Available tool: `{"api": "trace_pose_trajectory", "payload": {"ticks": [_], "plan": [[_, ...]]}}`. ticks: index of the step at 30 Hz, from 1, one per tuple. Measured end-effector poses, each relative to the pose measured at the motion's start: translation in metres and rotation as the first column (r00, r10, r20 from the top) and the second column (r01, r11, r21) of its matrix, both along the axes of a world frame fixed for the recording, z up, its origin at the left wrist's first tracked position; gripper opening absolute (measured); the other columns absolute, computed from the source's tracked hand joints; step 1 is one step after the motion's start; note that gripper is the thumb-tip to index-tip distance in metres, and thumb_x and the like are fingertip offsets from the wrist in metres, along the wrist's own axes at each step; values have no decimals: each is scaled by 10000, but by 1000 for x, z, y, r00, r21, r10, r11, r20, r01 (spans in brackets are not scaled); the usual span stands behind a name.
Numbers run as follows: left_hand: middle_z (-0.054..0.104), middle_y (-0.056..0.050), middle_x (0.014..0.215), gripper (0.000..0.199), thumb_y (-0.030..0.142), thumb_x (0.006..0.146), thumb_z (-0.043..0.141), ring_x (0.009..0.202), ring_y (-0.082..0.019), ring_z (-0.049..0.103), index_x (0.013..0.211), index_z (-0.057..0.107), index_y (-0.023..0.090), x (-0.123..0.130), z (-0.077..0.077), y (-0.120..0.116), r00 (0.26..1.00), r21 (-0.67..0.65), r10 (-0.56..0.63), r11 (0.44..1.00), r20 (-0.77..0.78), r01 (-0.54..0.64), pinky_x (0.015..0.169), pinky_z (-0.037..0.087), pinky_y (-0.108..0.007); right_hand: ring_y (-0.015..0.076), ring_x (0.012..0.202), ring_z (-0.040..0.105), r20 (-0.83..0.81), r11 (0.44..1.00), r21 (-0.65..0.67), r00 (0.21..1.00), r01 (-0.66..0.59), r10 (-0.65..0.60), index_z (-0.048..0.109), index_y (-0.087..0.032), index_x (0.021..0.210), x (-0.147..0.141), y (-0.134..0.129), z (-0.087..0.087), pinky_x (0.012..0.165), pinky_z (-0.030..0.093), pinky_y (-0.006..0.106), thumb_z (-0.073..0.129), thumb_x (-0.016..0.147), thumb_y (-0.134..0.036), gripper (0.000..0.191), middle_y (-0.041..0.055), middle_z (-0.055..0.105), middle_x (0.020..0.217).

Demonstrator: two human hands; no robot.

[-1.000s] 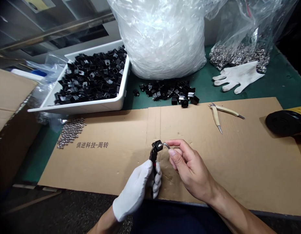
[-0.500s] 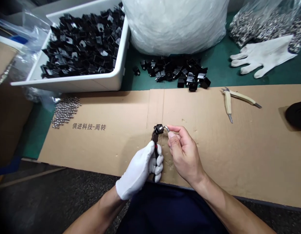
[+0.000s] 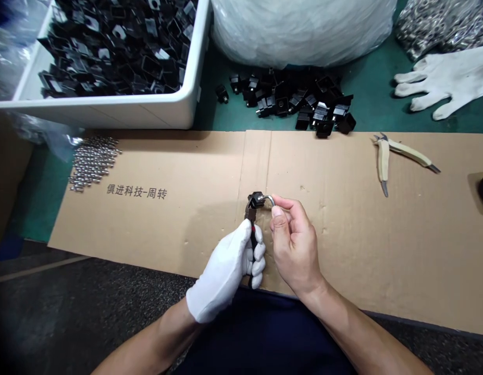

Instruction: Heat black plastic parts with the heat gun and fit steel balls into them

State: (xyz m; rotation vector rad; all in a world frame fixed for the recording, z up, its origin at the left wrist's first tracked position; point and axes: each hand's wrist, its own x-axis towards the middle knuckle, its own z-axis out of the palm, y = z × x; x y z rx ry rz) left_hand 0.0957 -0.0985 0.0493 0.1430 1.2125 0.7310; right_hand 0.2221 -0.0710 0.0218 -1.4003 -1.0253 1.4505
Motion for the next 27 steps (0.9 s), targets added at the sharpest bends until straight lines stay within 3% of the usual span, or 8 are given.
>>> {"api": "trace_pose_trajectory", "payload": {"ticks": [13,18,22,27], "plan": [[484,53,656,494,709,955,534,445,-85,414,904,532,218,5,-2,-3,996,6,85,996,14,-85,371,373,-189,162,586,556,77,988,106,989,115,-124,663,-238,1228,-14,-10,-13,498,422,280,618,1051,-416,255,-24,561,708],[497,48,627,501,694,980,494,421,-91,438,873,531,206,15,-8,-8,992,79,117,990,48,-120,364,408,-200,146,532,501,104,975,164,980,153,-171,648,-243,1231,-20,-14,-12,474,396,285,589,1074,-368,210,-34,559,685],[515,44,625,479,671,995,497,426,-95,468,888,528,204,17,-9,-11,993,122,113,986,31,-115,378,426,-198,149,533,498,63,963,210,981,169,-185,639,-246,1243,-21,-15,-14,479,392,289,583,1075,-337,199,-40,544,672],[526,40,650,493,692,985,500,436,-97,480,922,534,204,10,-1,-14,987,132,70,987,145,-89,398,440,-207,134,500,459,-62,940,279,981,196,-186,632,-250,1233,-20,-19,-10,470,383,270,581,1072,-295,175,-73,487,616]]}}
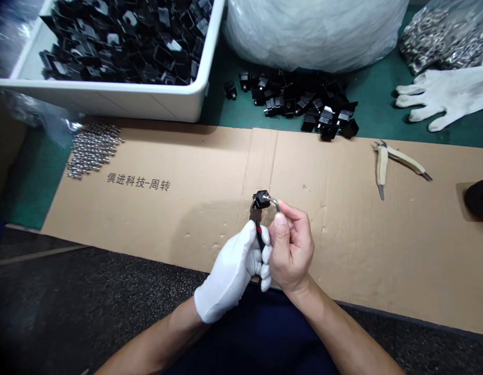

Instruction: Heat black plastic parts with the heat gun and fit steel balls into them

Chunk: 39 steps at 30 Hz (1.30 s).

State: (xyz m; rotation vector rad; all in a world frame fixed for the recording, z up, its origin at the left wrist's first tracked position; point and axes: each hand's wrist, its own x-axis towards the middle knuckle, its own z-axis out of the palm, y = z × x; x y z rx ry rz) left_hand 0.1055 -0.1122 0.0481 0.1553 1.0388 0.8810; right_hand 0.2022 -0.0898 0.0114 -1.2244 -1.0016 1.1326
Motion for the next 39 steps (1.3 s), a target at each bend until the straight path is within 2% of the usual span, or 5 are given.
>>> {"api": "trace_pose_trajectory", "payload": {"ticks": [6,14,23,35,39], "plan": [[546,16,682,496,677,1002,484,466,-115,509,948,555,190,-6,7,-7,990,42,-43,998,134,38,414,455,-225,117,472,432,-49,993,116,999,15,-10,645,-267,1244,0,-5,6,461,387,252,556,1072,-238,195,-82,474,607],[512,24,702,446,621,1041,436,495,-108,500,950,537,196,-33,21,2,954,69,-220,975,202,210,440,464,-220,139,575,555,124,981,167,989,-103,83,710,-267,1260,37,-1,-5,522,440,282,666,1011,-187,265,-27,584,725],[501,27,708,455,635,1022,477,506,-103,468,939,549,194,-70,25,10,895,46,-436,900,98,433,437,430,-220,131,611,492,152,881,-27,869,-472,470,747,-287,1237,73,24,23,551,403,281,643,1048,-235,222,-29,566,736],[501,29,716,466,652,1007,504,498,-90,439,952,572,194,-88,19,15,819,30,-555,830,143,557,440,408,-207,118,543,377,-8,697,-245,720,-674,694,771,-209,1154,87,51,35,470,293,253,668,1034,-405,252,-43,473,652],[502,28,725,436,614,1035,466,494,-91,442,952,563,197,-88,14,17,816,49,-545,836,194,547,441,409,-215,113,551,368,-72,685,-264,722,-680,689,757,-202,1158,85,56,35,485,286,247,684,1020,-435,281,-50,470,646]]}}
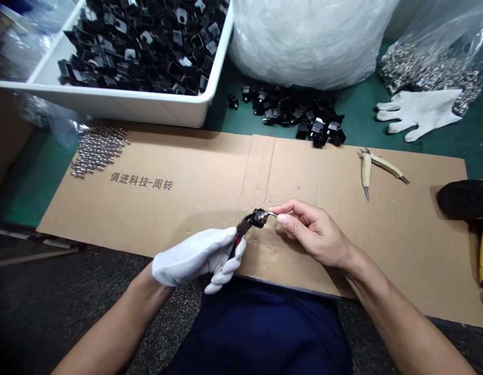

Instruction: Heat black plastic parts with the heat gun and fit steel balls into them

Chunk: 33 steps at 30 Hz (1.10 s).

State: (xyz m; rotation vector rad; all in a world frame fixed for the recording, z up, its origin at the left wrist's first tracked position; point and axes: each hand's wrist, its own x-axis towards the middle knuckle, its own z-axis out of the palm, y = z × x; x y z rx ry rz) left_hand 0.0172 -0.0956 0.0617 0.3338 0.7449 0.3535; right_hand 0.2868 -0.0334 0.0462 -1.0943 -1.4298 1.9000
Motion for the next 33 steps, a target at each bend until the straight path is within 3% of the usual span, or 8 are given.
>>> {"api": "trace_pose_trajectory", "payload": {"ticks": [15,18,21,23,24,27,31,33], "plan": [[511,19,718,423,608,1028,473,502,-110,459,936,560,205,-12,-19,-9,970,-126,132,986,202,-107,461,441,-231,87,439,231,-13,948,-317,999,33,-39,640,-215,1084,-18,0,5,431,203,209,660,1018,-501,294,-106,414,509],[519,16,739,415,616,1016,493,510,-116,471,959,567,212,-20,-19,-17,955,-131,222,971,195,-199,464,452,-235,79,427,231,17,941,-338,1000,11,-6,645,-209,1057,-28,2,11,416,197,201,654,1019,-520,314,-99,420,509],[520,12,744,423,632,1003,508,523,-124,484,969,566,215,-34,-20,-29,903,-106,395,918,170,-382,464,466,-240,70,410,204,63,927,-375,997,-15,41,634,-220,1013,-50,8,14,388,162,190,653,1012,-554,335,-94,421,514],[515,15,733,450,655,1000,496,518,-126,487,965,560,211,-46,-24,-36,821,-40,557,830,121,-557,458,468,-245,69,418,205,123,900,-436,992,25,32,628,-236,1022,-76,16,11,383,148,180,718,956,-589,369,-89,435,534],[518,15,733,458,661,999,500,515,-122,486,967,559,208,-54,-26,-38,755,20,651,756,80,-654,454,459,-241,68,426,207,132,886,-462,991,35,30,628,-240,1029,-92,21,9,384,149,176,745,933,-593,384,-86,440,546],[526,21,748,451,655,992,545,532,-112,492,988,547,203,-76,-33,-41,462,210,887,449,12,-869,471,440,-233,58,445,198,65,860,-510,996,-17,58,628,-228,1017,-154,35,3,387,135,161,793,906,-545,375,-84,437,578],[561,15,795,445,640,978,605,616,-117,535,1042,554,203,-100,-33,-41,85,358,996,72,23,-931,556,479,-249,47,424,172,0,863,-488,989,-129,148,607,-198,979,-241,55,-7,356,98,159,749,949,-440,282,-101,395,591],[570,12,797,463,649,953,643,639,-125,545,1052,563,204,-108,-33,-41,-24,358,999,-35,37,-933,564,483,-250,48,411,241,11,879,-449,983,-160,184,617,-182,1023,-280,67,-12,342,178,160,668,1022,-414,237,-93,439,635]]}}
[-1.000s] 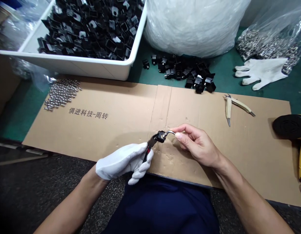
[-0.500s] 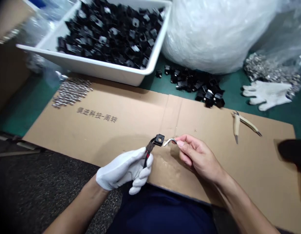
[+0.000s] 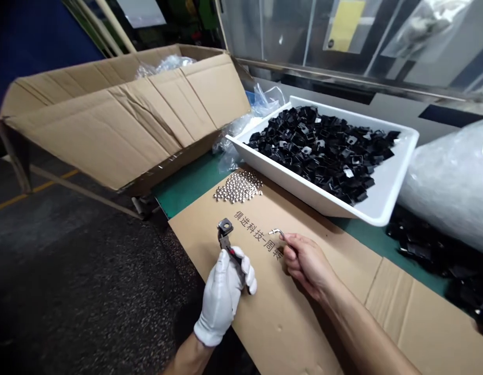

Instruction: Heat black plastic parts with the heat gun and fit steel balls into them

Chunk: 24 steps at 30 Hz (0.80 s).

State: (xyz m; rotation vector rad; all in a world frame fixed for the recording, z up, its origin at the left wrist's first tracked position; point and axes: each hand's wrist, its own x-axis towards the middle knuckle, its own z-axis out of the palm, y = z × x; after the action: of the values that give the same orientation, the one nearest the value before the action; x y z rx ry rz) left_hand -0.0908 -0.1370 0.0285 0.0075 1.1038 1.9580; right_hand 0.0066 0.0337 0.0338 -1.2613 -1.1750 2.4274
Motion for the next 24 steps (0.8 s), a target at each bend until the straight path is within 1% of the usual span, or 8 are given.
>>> {"api": "trace_pose_trajectory", "payload": {"ticks": [3,5,7,9,14,16,19,24], "plan": [[564,13,785,473,657,933,664,632,-131,542,1051,571,208,-4,-2,0,996,33,38,999,77,-40,558,484,-258,102,577,560,34,993,110,999,-43,40,650,-162,1143,-50,17,-7,483,493,219,641,1057,-413,266,-7,638,877],[562,8,790,466,651,939,662,634,-132,541,1047,576,206,-4,-4,-1,994,41,43,998,97,-47,563,483,-262,174,791,680,74,975,211,996,-67,52,656,-165,1220,-76,27,-11,661,609,322,662,1046,-412,302,55,690,1070],[565,0,800,463,651,948,649,646,-133,541,1042,583,203,-2,-5,-2,994,42,52,998,100,-57,573,480,-262,218,919,703,127,939,331,991,-91,51,650,-172,1269,-96,34,-15,768,631,391,673,1039,-405,329,83,690,1177],[566,-5,804,458,651,961,632,647,-129,536,1026,589,199,0,-5,-2,994,42,51,998,101,-56,589,479,-262,239,981,703,181,876,466,982,-127,47,648,-175,1290,-108,38,-18,822,629,427,677,1036,-404,343,94,684,1226],[560,-4,794,430,628,1002,575,632,-123,528,1015,594,199,0,-4,-2,993,20,51,998,107,-53,595,476,-261,250,1021,698,298,616,738,952,-278,72,667,-175,1257,-116,42,-16,873,616,455,686,1030,-399,319,93,688,1231],[560,-5,800,431,627,1009,561,633,-123,529,1029,595,199,-1,-3,-1,993,23,48,998,104,-50,590,474,-258,246,1010,699,334,519,791,939,-326,80,673,-175,1241,-116,41,-13,872,615,452,681,1032,-401,307,89,694,1213],[558,-6,807,430,623,1010,564,640,-122,532,1042,591,195,-2,-4,0,993,30,40,999,108,-43,585,473,-252,238,989,703,367,415,832,926,-368,86,674,-177,1236,-117,39,-11,863,616,445,673,1038,-403,300,86,699,1198],[551,-1,799,437,636,1004,564,638,-122,529,1043,581,201,-2,-7,-1,994,34,30,999,109,-34,567,475,-250,234,976,706,397,321,858,914,-401,81,670,-178,1247,-123,39,-12,853,621,437,670,1041,-398,301,85,700,1197]]}}
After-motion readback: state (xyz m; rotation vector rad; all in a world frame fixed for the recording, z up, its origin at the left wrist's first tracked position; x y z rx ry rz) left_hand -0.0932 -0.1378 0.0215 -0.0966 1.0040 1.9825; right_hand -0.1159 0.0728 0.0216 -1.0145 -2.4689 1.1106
